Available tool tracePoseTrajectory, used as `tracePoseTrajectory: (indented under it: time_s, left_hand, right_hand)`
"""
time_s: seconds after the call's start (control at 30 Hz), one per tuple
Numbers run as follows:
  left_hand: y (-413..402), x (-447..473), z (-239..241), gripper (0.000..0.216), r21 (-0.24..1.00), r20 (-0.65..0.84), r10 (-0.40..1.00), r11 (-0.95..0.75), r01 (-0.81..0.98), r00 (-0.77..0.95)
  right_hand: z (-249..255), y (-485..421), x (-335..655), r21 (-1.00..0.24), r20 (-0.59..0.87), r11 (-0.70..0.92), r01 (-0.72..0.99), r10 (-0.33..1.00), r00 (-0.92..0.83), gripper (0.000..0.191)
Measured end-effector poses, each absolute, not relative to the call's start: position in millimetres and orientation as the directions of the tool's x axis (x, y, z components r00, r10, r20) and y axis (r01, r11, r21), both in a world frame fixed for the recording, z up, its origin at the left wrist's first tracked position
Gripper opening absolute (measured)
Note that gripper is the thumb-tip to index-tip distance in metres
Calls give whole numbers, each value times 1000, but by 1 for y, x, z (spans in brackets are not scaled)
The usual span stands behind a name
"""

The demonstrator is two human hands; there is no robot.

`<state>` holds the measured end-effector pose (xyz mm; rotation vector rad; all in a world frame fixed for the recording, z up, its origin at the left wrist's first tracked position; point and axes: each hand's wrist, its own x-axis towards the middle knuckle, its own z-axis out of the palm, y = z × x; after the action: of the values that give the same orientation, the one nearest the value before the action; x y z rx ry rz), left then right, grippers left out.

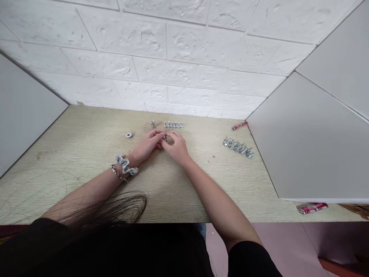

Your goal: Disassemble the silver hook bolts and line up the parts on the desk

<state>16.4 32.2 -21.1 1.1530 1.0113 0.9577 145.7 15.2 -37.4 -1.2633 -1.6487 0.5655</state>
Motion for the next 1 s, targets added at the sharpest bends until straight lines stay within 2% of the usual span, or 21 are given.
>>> tracePoseTrajectory:
  time_s: [0.2, 0.6, 0.73, 0.83, 1.0]
  left_hand:
    - [28, 18, -17, 22, 997, -77, 950, 76, 17, 303]
    - [28, 19, -16, 20, 996, -86, 954, 89, 1, 288]
    - [29, 18, -16, 20, 987, -120, 951, 146, -71, 283]
    - [31, 17, -16, 20, 956, -178, 945, 232, -178, 273]
    - [31, 17, -15, 20, 928, -218, 949, 274, -251, 228]
  right_hand:
    - [-38, 16, 147, -777, 404, 373, 507, 913, -54, 12]
    - [-39, 16, 148, -797, 379, 356, 488, 924, -54, 13]
    - [-40, 17, 148, -834, 356, 342, 432, 933, -51, 16]
    - [-43, 18, 149, -876, 326, 295, 382, 945, 18, 23]
    - [-49, 25, 154, -931, 287, 196, 307, 914, 286, 25]
